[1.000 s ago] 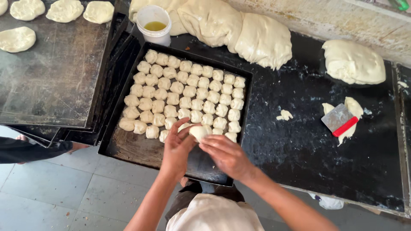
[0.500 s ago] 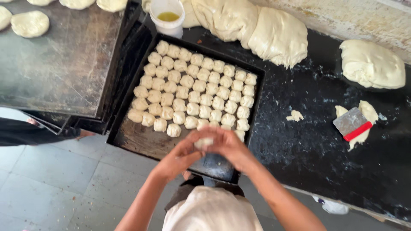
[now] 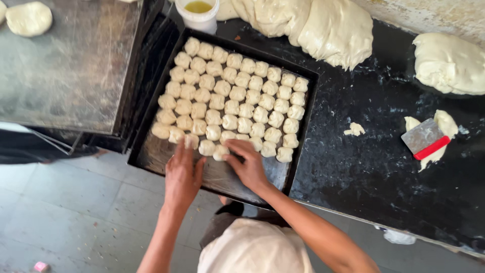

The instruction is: The person shapes small pieces of dough by hand, folding them into balls and placing them in rows on a black tray. Using a scraper, the person cuts long strips of dough into smaller segments on a dark countertop before shaping them.

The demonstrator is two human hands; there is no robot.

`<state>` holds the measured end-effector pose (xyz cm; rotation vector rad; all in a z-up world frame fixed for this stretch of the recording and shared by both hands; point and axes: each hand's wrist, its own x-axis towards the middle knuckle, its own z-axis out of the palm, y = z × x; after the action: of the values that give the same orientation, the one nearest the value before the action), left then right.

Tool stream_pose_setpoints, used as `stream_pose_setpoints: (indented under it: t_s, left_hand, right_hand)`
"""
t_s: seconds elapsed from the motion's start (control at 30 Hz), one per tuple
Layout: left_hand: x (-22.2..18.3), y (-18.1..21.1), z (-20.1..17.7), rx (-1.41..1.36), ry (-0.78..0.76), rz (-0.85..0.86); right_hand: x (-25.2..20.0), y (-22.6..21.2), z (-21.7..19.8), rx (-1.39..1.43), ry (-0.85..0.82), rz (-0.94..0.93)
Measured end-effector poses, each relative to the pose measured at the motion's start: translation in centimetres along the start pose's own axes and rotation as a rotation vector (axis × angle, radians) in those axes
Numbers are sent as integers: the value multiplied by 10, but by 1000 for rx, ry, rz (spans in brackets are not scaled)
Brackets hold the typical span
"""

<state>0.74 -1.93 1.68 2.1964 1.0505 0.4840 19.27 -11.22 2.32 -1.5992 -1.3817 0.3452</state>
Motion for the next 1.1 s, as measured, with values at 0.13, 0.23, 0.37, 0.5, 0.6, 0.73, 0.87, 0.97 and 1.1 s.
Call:
stream_pose_setpoints:
  t_s: [0.13, 0.23, 0.37, 0.5, 0.6, 0.73, 0.87, 0.97, 1.1]
  left_hand:
    - [13, -9, 18, 279, -37, 368]
    - [36, -9, 46, 407, -122, 318]
    - [52, -1, 44, 542, -231, 144]
    - [60, 34, 45, 228, -118, 329]
    - [74, 88, 67, -86, -50, 466]
    - [104, 184, 100, -116, -133, 682]
    - [92, 244, 127, -204, -335, 497]
    - [90, 256, 152, -241, -295, 556]
    - [71, 231, 165, -257, -239, 429]
  right_hand:
    - [-11, 13, -43, 262, 143, 288]
    - [-27, 44, -78, 225, 113, 444]
    - [-57, 80, -140, 197, 268, 614]
    - [-57, 155, -244, -666, 338, 150]
    - [-44, 214, -268, -700, 240, 278]
    - [-8, 239, -271, -444, 196, 322]
    - [-16, 242, -324, -2, 287, 266]
    - [-58, 224, -378, -591, 178, 422]
    - [-99, 216, -440, -1298, 111, 271]
